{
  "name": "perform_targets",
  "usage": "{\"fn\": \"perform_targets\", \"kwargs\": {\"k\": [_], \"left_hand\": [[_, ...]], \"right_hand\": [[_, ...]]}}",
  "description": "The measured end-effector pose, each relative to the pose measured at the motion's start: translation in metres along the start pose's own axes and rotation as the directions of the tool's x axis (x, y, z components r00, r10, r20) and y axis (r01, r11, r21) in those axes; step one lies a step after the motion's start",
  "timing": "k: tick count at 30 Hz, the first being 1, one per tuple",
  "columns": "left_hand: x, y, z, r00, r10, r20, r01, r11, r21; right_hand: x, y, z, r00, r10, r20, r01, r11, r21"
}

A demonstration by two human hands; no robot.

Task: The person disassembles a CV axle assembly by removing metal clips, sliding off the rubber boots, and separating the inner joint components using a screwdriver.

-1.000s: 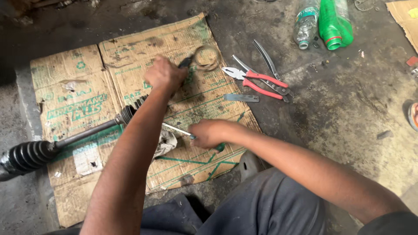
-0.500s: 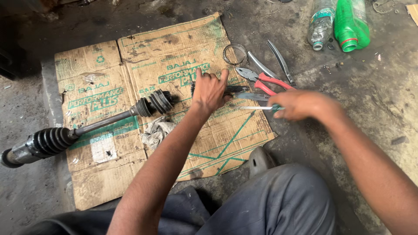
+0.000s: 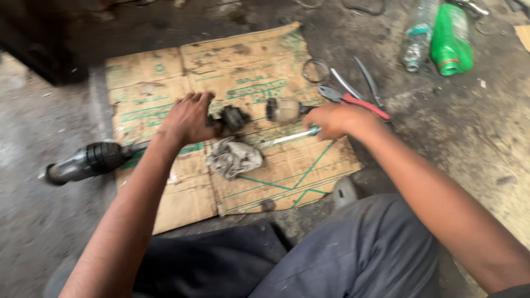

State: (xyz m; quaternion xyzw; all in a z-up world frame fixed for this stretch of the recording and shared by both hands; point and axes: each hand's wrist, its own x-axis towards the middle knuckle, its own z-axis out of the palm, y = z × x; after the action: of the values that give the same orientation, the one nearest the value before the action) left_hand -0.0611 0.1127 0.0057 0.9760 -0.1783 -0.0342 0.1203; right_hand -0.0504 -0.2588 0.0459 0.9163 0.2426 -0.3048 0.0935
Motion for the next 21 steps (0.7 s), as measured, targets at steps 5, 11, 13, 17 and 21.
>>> {"fn": "perform_targets", "kwargs": {"k": [5, 11, 13, 17, 21], "left_hand": [[-0.033, -0.057, 0.016, 0.897, -0.299, 0.326, 0.233, 0.946, 0.227], [-0.032, -0.064, 0.022, 0.897, -0.296, 0.330, 0.261, 0.954, 0.146], [-0.037, -0.062, 0.018, 0.916, -0.266, 0.299, 0.252, 0.964, 0.085], [-0.039, -0.056, 0.016, 0.947, -0.236, 0.217, 0.232, 0.972, 0.046], [-0.042, -0.051, 0.012, 0.929, -0.267, 0.257, 0.234, 0.960, 0.152]], "right_hand": [[0.031, -0.077, 0.008, 1.000, -0.020, 0.004, 0.020, 1.000, -0.024], [0.021, -0.128, 0.008, 0.961, -0.024, -0.275, 0.040, 0.998, 0.051], [0.016, -0.158, 0.019, 0.848, -0.208, -0.488, 0.283, 0.956, 0.083], [0.014, -0.203, 0.042, 0.727, -0.471, -0.500, 0.507, 0.859, -0.073], [0.030, -0.194, 0.051, 0.779, -0.514, -0.359, 0.556, 0.831, 0.015]]}}
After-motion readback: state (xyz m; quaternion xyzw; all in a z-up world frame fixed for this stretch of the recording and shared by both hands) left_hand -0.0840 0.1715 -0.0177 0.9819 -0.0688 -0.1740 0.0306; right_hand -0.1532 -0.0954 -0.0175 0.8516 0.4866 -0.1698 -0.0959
